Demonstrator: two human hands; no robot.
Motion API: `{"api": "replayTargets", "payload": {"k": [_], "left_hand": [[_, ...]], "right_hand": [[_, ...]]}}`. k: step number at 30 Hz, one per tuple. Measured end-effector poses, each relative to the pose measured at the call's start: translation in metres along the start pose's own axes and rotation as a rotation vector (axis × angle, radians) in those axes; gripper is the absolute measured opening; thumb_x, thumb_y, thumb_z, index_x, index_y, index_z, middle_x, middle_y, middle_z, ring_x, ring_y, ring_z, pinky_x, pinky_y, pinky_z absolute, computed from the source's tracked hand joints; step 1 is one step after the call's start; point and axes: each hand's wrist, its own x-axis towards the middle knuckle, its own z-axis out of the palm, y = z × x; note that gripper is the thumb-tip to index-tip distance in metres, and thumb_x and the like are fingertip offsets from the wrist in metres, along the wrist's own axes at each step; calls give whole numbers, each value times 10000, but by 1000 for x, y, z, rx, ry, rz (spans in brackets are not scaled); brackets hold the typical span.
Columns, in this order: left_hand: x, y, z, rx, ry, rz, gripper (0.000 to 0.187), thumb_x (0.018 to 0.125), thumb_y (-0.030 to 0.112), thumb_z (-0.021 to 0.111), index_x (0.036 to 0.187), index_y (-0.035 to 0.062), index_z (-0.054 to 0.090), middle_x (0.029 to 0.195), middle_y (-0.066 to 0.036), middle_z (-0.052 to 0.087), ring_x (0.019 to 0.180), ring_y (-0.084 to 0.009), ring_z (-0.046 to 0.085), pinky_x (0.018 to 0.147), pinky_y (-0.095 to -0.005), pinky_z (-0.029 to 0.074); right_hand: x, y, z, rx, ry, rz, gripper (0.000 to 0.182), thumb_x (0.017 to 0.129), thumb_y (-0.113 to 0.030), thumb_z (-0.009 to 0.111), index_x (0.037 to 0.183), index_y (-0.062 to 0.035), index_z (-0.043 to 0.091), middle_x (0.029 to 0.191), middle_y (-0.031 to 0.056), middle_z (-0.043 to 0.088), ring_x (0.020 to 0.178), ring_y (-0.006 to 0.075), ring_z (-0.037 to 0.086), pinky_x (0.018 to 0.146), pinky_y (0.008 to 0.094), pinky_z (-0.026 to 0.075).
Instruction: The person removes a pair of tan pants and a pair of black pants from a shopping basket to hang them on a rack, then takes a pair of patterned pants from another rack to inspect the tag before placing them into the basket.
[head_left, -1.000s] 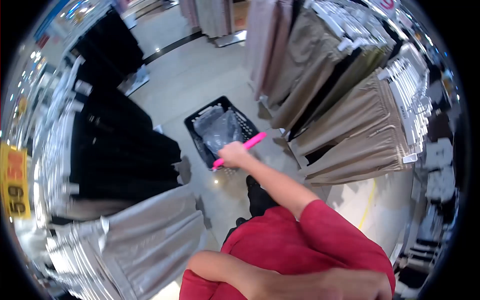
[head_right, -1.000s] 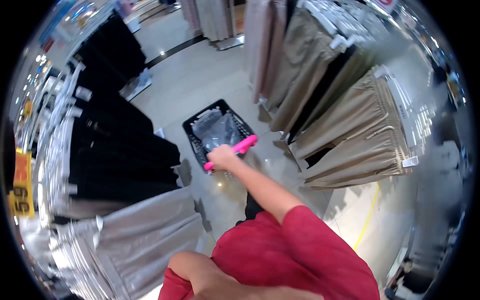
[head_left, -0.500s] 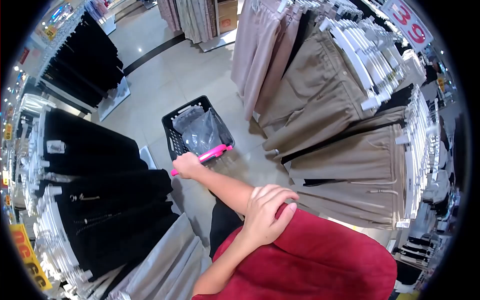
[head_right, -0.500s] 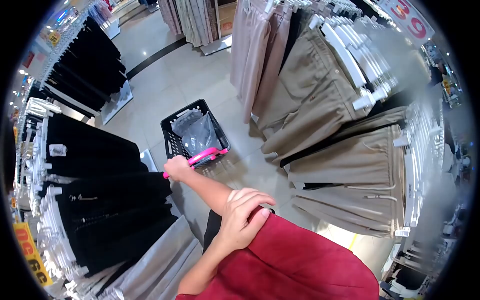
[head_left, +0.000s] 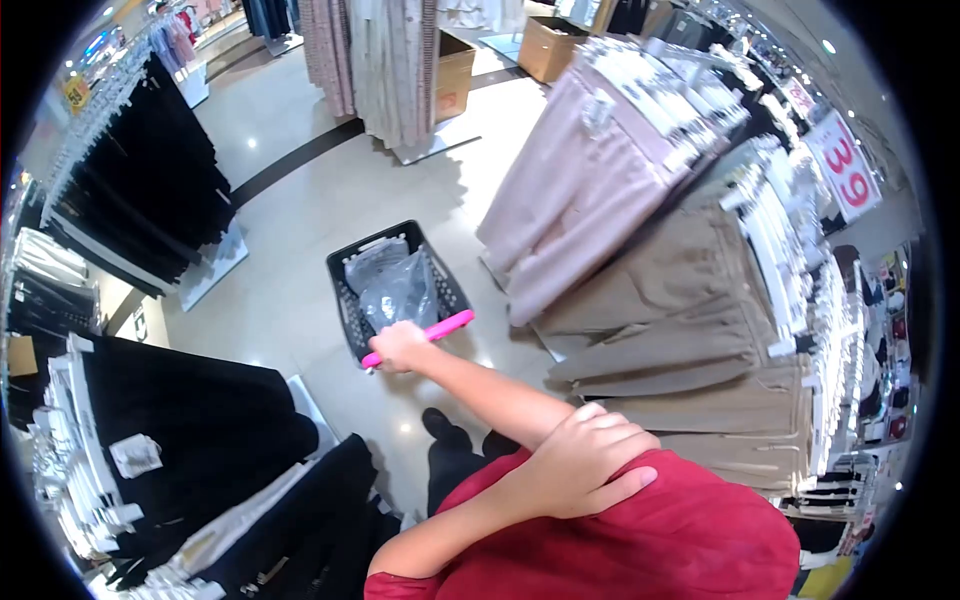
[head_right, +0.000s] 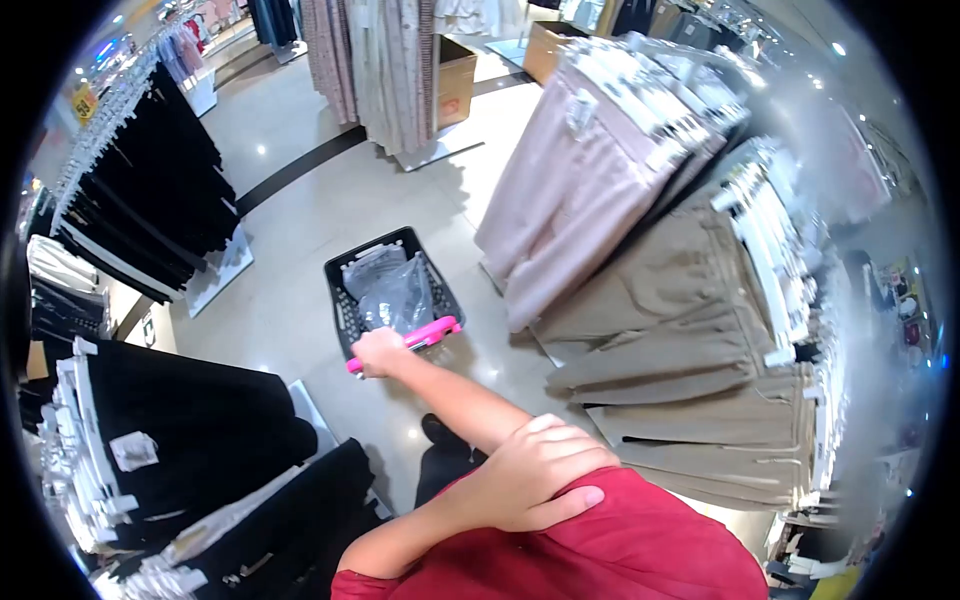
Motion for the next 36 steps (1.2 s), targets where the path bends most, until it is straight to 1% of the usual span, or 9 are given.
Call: {"api": "replayTargets", "payload": {"k": [10, 15, 18, 23, 26, 27, 28, 30, 36], "left_hand": [[7, -112, -131, -88, 298, 75, 296, 778, 177, 542, 1006, 5, 617, 1003, -106, 650, 964, -279, 592, 856, -379, 412], [29, -180, -200, -59, 221, 35, 320, 826, 179, 513, 1094, 14, 567, 1205, -142, 568, 1129, -339, 510, 995, -440, 338], [38, -208, -269, 101, 201, -21, 308, 839, 199, 528, 1095, 32, 574, 1196, -138, 572, 1134, -332, 510, 996, -440, 342], [21, -302, -411, 452, 249, -353, 301, 795, 208, 631, 1054, 60, 590, 1091, -117, 597, 1053, -306, 529, 913, -438, 375], [-21, -367, -488, 846, 417, -515, 388, 772, 262, 662, 1100, 78, 568, 1097, -103, 589, 1057, -288, 519, 847, -413, 389], [-39, -386, -509, 830, 394, -707, 489, 749, 257, 668, 1184, 87, 522, 1168, -101, 554, 1077, -292, 510, 820, -402, 389], [-50, -395, -527, 808, 418, -800, 538, 736, 250, 674, 1219, 92, 497, 1189, -108, 539, 1082, -299, 508, 828, -402, 389], [-61, -420, -569, 746, 434, -924, 641, 711, 234, 686, 1290, 102, 446, 1230, -123, 509, 1093, -312, 505, 844, -404, 389], [-75, -505, -644, 804, 733, -833, 844, 670, 149, 691, 1411, 71, 293, 1269, -177, 463, 1090, -346, 509, 880, -425, 388]], "right_hand": [[144, 61, -81, -58, 27, -25, 240, 768, -316, 632, 915, -131, 674, 866, 126, 682, 839, 296, 666, 723, 417, 524], [204, 111, -119, -135, 92, -166, 274, 778, -374, 634, 886, -124, 667, 798, 130, 677, 751, 309, 669, 663, 424, 523], [255, 131, -140, -179, 47, -206, 275, 775, -370, 634, 884, -119, 665, 786, 136, 677, 752, 312, 671, 650, 429, 523], [341, 162, -184, -212, 27, -308, 226, 758, -300, 637, 879, -110, 663, 701, 133, 667, 658, 311, 668, 570, 426, 521], [392, 219, -150, -137, 281, -353, 230, 804, -362, 555, 934, -203, 657, 886, 16, 663, 846, 203, 634, 756, 370, 486], [398, 202, -186, -268, 247, -435, 236, 779, -364, 576, 938, -208, 655, 888, 39, 668, 840, 208, 648, 728, 361, 495], [422, 197, -200, -352, -12, -224, 249, 748, -365, 606, 924, -196, 657, 925, 55, 673, 855, 217, 655, 718, 364, 503], [472, 197, -221, -359, 55, -256, 244, 709, -336, 632, 856, -144, 665, 861, 97, 678, 796, 254, 664, 685, 384, 516], [578, 207, -264, -382, 132, -296, 227, 666, -298, 628, 764, -94, 657, 700, 138, 659, 665, 295, 658, 612, 408, 524]]}}
